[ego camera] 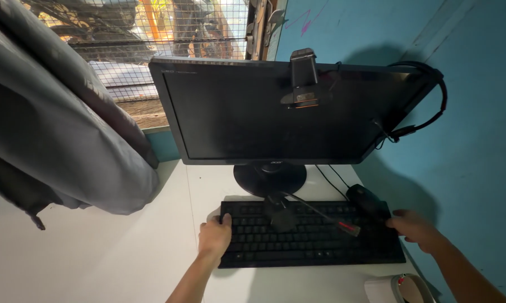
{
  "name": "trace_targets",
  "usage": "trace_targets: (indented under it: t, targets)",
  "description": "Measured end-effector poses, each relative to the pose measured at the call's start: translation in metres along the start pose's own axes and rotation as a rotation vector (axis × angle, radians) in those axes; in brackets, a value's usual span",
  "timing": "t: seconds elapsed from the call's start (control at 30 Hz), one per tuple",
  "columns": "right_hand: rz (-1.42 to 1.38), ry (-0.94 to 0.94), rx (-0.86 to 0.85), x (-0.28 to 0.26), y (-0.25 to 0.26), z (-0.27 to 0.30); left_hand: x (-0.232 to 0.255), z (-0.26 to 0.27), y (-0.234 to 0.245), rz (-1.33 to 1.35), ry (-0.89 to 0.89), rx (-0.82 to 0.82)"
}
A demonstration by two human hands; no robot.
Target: The person sprays a white desk surface with a blue spray bottle and wipes it with a purple cloth. They then reposition a desktop fan, a computer monitor, keyboard, and mouse, and arrange several books and notebooks on the desk.
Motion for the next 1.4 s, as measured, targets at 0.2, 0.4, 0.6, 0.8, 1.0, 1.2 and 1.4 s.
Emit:
trace_targets:
  t: [0.2,0.4,0.6,0.8,1.0,1.2,1.4]
  targets:
    - [-0.137,0.029,-0.093,-0.035,-0.014,0.032,-0.016,-0.006,0.043,-0.040,-0.061,0.154]
    - [-0.105,0.055,-0.256,-0.091,-0.044,0.068,-0.040,-0.011,0.104,0.005,0.019,0.215]
    - [0.073,0.030,-0.315,-0.127,-0.065,0.095,-0.055,-0.006,0.132,0.084,0.068,0.219]
    - [0.107,0.019,-0.344,-0.124,-0.065,0.089,-0.065,-0.016,0.136,0.021,0.088,0.210]
    - [-0.097,0.096,-0.119,-0.124,-0.010,0.035,0.001,-0.029,0.149,-0.195,-0.366,0.281]
    - [-0.457,0.238,0.276,-0.160,0.079,0.040,0.128,-0.030,0.156,0.123,-0.644,0.214]
    - [-0.597,0.266,0.201,-0.201,0.081,0.091,0.181,-0.017,0.143,0.301,-0.685,0.023]
Point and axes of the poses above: each hand's wrist, its own z-axis away from the middle knuckle, its own y-axis out of the back of the hand, x = y × z, the point moved 7 cm from there along -z, towards the middle knuckle, and after that the axes turned 11 degrees about z, right-handed, at the moved point
